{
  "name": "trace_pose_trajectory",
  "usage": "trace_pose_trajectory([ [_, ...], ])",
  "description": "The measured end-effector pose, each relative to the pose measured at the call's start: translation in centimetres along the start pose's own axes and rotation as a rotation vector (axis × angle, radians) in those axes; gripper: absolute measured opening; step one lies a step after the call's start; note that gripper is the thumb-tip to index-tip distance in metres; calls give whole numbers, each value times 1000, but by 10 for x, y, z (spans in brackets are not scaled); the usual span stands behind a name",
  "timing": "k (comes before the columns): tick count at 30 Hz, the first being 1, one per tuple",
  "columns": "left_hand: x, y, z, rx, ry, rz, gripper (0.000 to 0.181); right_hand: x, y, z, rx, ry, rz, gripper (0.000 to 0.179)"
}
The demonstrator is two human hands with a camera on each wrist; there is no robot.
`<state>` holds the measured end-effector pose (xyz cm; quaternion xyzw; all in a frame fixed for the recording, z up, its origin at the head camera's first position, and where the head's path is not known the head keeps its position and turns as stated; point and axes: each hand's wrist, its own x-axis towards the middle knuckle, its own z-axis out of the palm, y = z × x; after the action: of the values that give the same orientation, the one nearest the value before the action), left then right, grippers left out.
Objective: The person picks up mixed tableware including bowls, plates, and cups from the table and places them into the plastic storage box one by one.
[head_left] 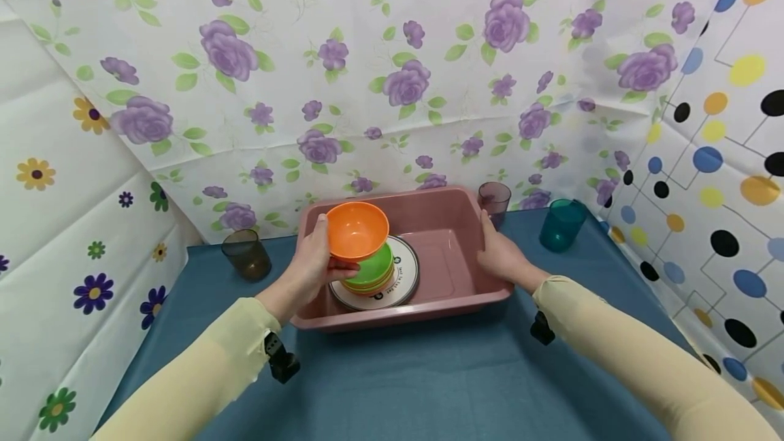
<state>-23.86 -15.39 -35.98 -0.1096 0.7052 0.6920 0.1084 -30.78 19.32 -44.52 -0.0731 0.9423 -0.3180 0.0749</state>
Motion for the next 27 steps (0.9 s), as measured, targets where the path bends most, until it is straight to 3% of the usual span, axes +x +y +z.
trace_pose_trajectory([
  [9,9,5,-17,268,9,97,68,-1,1,1,-10,19,-6,92],
  [18,21,12,-28,710,82,211,71,-1,0,0,-4,36,-5,91],
  [22,27,10,-28,793,89,212,66,-1,1,1,2,31,0,91],
  [27,31,7,-28,789,71,209,49,0,4,1,2,27,2,92],
])
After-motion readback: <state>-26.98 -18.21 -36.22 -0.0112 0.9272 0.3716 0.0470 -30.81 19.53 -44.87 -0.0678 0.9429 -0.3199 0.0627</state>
